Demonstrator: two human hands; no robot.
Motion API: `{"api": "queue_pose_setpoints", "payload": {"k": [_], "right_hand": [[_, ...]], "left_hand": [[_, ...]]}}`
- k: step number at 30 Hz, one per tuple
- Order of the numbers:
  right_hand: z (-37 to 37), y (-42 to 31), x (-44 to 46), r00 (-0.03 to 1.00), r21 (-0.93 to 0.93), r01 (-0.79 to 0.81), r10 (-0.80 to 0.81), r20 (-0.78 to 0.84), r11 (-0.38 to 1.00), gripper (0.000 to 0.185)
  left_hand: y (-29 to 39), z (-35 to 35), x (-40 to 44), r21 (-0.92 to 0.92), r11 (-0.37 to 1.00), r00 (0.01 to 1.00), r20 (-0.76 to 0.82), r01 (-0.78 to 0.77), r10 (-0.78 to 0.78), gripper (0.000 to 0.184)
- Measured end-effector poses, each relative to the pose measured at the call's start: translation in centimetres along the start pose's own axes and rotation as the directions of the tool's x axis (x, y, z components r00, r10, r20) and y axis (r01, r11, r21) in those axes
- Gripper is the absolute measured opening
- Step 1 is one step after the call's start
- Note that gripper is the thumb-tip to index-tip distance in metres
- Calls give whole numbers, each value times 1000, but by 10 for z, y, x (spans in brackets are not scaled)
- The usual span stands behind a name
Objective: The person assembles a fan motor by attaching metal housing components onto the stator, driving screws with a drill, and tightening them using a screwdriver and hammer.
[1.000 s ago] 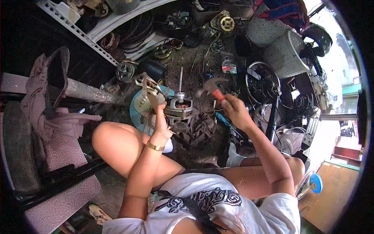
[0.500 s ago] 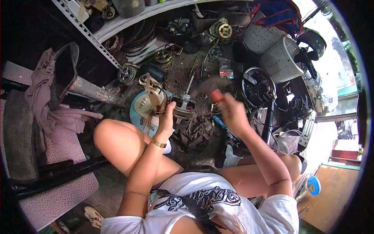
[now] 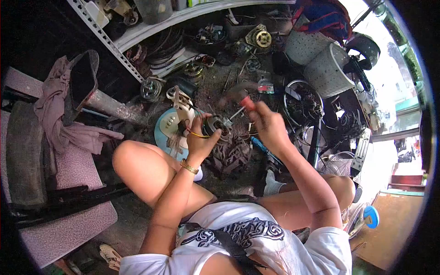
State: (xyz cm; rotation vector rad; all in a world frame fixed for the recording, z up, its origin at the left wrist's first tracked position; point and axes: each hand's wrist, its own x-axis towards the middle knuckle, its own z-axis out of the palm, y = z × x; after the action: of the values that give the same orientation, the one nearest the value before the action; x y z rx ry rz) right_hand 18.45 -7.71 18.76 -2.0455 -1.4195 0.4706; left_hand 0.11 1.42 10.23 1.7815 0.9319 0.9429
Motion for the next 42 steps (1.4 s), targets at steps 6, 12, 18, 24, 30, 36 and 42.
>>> {"api": "queue_pose_setpoints", "payload": {"k": [6,12,18,24,30,36,42], "right_hand": [[-13,24,29,984,138,172,-178,30,975,22],[-4,75,41,978,234,55,-99,182,971,24],[29,82,13,938,604,-344,237,252,719,20],[83,97,-50,958,559,-271,275,79,784,17],[204,169,-114,959,243,-240,268,-89,940,29],[138,127,-49,976,440,-127,191,-106,889,39],[0,46,18,918,153,371,-387,86,916,17]], "left_hand": [[-1,-3,-7,-40,999,995,96,-31,34,48],[-7,-2,-3,-295,955,992,128,18,21,46],[-30,1,-6,-415,893,979,173,175,-112,44],[-31,8,3,-730,423,797,276,537,-537,38],[-26,0,19,-658,217,642,516,721,-568,41],[-39,-3,11,-465,567,730,499,680,-466,42],[-8,-11,7,-392,550,626,701,738,-341,46]]}}
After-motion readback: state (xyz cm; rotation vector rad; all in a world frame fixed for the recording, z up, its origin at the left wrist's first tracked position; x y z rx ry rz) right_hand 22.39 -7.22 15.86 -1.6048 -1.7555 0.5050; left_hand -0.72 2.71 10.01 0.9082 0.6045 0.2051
